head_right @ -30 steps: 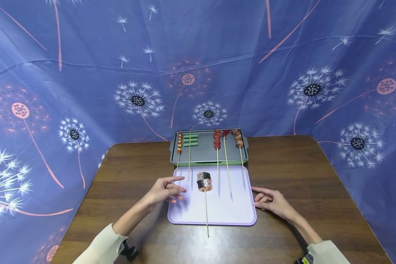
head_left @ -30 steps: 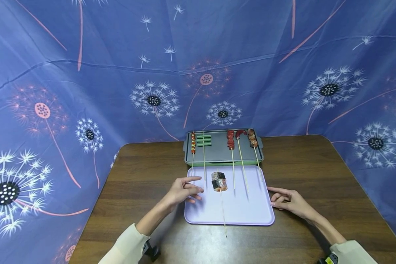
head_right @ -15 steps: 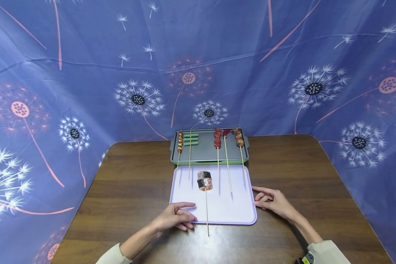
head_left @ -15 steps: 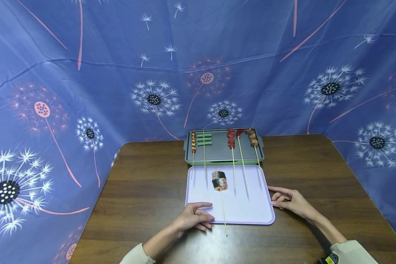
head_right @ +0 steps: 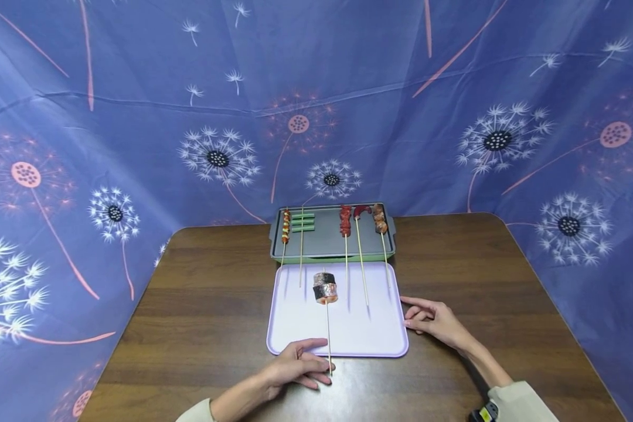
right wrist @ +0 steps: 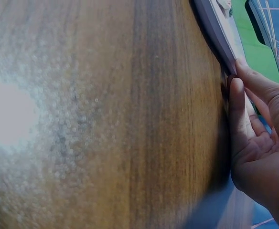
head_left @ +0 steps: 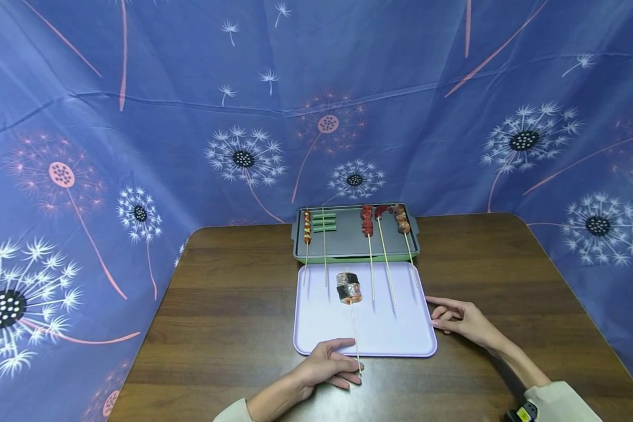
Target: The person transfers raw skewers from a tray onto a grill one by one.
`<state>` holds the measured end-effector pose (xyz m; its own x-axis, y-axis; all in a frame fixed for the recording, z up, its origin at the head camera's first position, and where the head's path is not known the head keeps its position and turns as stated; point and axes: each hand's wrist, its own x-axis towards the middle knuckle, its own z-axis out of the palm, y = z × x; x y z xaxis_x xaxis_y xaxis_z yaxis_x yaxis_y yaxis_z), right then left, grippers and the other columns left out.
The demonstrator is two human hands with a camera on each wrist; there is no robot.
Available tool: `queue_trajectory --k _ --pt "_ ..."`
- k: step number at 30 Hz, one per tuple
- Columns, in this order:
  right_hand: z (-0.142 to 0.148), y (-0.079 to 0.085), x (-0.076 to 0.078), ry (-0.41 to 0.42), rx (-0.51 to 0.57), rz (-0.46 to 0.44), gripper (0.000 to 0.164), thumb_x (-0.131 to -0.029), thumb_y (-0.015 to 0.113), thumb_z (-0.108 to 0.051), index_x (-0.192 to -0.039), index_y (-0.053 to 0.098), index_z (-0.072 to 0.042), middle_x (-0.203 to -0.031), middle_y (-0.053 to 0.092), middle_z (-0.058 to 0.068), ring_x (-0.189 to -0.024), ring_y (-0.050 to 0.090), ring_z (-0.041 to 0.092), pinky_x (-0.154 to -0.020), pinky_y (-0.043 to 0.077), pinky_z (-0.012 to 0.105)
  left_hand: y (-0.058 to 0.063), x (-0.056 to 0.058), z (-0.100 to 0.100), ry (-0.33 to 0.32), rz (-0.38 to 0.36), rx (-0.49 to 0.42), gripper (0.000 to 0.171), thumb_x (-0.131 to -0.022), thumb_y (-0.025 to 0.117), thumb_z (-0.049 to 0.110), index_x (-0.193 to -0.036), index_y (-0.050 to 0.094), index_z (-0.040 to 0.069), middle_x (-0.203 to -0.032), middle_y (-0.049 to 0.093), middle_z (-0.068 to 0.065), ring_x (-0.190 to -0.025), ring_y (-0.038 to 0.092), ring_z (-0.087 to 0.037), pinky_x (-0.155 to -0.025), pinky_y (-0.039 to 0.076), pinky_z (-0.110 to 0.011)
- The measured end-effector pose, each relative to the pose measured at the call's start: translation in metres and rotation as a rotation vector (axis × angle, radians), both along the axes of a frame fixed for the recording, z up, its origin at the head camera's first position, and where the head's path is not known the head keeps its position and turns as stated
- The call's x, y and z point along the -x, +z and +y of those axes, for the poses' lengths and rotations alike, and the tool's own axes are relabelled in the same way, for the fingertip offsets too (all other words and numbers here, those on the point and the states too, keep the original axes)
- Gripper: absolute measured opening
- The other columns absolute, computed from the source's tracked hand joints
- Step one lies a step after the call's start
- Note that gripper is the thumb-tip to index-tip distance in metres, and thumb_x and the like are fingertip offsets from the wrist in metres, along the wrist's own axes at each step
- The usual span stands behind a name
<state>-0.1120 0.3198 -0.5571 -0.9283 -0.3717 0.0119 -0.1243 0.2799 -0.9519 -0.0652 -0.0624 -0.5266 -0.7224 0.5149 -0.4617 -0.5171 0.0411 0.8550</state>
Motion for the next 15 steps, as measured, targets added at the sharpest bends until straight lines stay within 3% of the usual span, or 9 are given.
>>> queue_trajectory --k 7,15 --pt "0.0004 -0.002 0.0014 0.003 -0.006 -0.025 0.056 -0.094 0.07 -0.002 -0.141 0.047 0.017 -0.095 0.071 0.002 -0.074 0.062 -0.003 -0.061 0.056 0.023 -0.0018 -0.0008 0.0053 0.037 -0.034 -0.033 0.057 -0.092 0.07 0.001 -0.144 0.047 -0.005 -0.108 0.076 -0.024 -0.082 0.078 -0.021 -0.063 0.06 -0.02" --pt "0.0002 -0.0007 0.0001 -0.006 -0.003 -0.022 0.055 -0.094 0.07 -0.002 -0.14 0.048 0.017 -0.095 0.071 0.003 -0.073 0.062 -0.002 -0.06 0.056 0.024 0.0005 -0.0013 0.0041 0.098 -0.031 -0.017 0.065 -0.086 0.074 -0.006 -0.146 0.049 -0.003 -0.099 0.077 -0.023 -0.074 0.077 -0.016 -0.059 0.059 -0.018"
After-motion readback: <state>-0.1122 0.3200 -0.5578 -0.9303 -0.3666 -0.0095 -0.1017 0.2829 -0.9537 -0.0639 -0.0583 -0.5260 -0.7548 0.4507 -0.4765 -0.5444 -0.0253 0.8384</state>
